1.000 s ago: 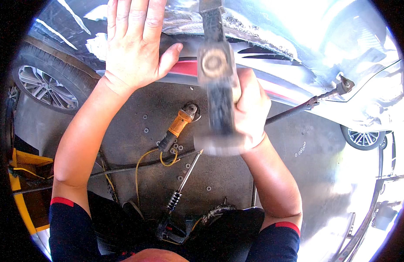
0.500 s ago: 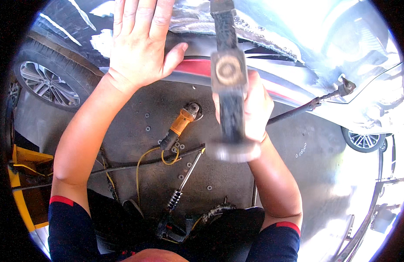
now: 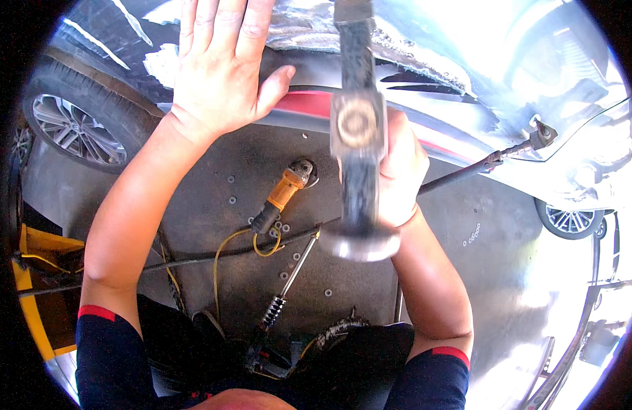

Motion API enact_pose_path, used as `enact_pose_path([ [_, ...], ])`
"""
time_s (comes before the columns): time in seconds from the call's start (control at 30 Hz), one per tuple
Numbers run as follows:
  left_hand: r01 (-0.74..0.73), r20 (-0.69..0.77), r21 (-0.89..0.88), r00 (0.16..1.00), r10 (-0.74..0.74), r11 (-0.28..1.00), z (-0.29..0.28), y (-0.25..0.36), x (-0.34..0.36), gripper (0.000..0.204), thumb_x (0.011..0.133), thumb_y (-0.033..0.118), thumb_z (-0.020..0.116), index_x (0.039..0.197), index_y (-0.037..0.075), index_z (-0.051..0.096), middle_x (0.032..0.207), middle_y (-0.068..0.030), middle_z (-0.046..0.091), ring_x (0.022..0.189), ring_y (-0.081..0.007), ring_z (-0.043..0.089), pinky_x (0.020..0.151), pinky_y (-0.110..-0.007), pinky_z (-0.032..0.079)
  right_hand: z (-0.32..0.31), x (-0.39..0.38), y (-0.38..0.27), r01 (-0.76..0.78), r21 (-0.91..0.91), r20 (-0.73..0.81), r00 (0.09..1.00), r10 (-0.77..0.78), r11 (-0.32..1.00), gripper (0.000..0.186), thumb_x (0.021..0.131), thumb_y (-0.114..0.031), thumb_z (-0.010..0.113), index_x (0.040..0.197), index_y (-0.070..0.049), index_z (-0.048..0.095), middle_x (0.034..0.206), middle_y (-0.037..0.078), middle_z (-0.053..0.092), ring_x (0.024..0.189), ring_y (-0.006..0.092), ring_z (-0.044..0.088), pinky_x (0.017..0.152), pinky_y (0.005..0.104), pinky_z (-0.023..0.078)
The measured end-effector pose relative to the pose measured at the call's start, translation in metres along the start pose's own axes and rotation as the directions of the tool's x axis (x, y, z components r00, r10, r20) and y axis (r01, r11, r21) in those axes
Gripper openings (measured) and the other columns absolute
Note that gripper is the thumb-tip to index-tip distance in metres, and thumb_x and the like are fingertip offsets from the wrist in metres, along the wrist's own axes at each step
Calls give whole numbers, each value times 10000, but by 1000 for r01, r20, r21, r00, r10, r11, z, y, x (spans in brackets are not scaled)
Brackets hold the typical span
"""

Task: The person uses a slide hammer to pull dents from a car door panel, followed by using a hammer and a body block to reshape and smooth the metal surface.

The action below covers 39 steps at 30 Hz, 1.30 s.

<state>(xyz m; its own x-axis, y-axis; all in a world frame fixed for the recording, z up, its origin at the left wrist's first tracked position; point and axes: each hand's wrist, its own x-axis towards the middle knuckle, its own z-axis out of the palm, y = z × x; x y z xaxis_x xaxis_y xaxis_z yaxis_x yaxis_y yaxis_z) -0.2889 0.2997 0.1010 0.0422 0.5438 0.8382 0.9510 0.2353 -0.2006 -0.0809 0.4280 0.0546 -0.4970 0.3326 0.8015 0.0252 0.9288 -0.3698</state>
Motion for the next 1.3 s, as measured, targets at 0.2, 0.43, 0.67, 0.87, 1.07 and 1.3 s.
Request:
enact_pose_path([
  [0.2, -1, -4, 16, 1000, 1, 1000, 1, 0, -1, 919, 846, 402, 581, 1571, -38, 225, 1640, -294, 182, 1528, -484, 141, 1224, -573, 104, 8, 1, -7, -43, 58, -33, 998, 45, 997, 171, 980, -173, 675, 904, -29, 623, 796, 81, 618, 736, 170, 583, 720, 306, 467],
  [0.43, -8, -8, 20, 1000, 8, 1000, 1, 1, 0, 928, 834, 392, 595, 1569, -38, 227, 1639, -297, 183, 1527, -486, 145, 1224, -574, 107, 7, -4, 3, -19, 67, -10, 1000, 20, 998, 316, 786, -183, 798, 984, -71, 579, 816, 139, 664, 712, 324, 688, 668, 390, 549],
  [0.67, -16, 55, 28, 998, 14, 999, -7, -3, 0, 936, 814, 406, 611, 1560, -38, 261, 1628, -307, 206, 1520, -481, 180, 1226, -569, 116, 8, -10, 14, -37, 67, -28, 999, 39, 997, 366, 770, -124, 830, 1045, -52, 599, 821, 87, 691, 703, 249, 700, 657, 324, 566],
  [0.87, -277, -58, 344, 948, 314, 897, -20, -52, 52, 839, 879, 431, 511, 1527, -63, 311, 1604, -299, 265, 1491, -458, 274, 1214, -580, 183, -23, -17, 2, 49, 328, 5, 999, -54, 944, 203, 1020, -210, 530, 988, -25, 450, 758, 101, 532, 635, 133, 498, 594, 300, 490],
  [1.07, -579, 41, 274, 805, 592, 768, -7, -5, 140, 798, 940, 524, 474, 1511, -28, 392, 1600, -245, 317, 1515, -366, 255, 1249, -526, 136, -29, 9, -13, -70, 641, -126, 973, 195, 764, 197, 1034, -195, 533, 964, -17, 487, 715, 101, 567, 565, 133, 530, 517, 271, 456],
  [1.3, -676, 306, -117, 672, 674, 728, -11, -4, 82, 899, 774, 397, 696, 1556, 91, 375, 1642, -75, 323, 1527, -241, 280, 1256, -440, 192, -8, 16, -55, -94, 703, -417, 748, 515, 705, 414, 1025, -459, 532, 891, -86, 415, 692, 76, 457, 570, 146, 451, 514, 326, 459],
])
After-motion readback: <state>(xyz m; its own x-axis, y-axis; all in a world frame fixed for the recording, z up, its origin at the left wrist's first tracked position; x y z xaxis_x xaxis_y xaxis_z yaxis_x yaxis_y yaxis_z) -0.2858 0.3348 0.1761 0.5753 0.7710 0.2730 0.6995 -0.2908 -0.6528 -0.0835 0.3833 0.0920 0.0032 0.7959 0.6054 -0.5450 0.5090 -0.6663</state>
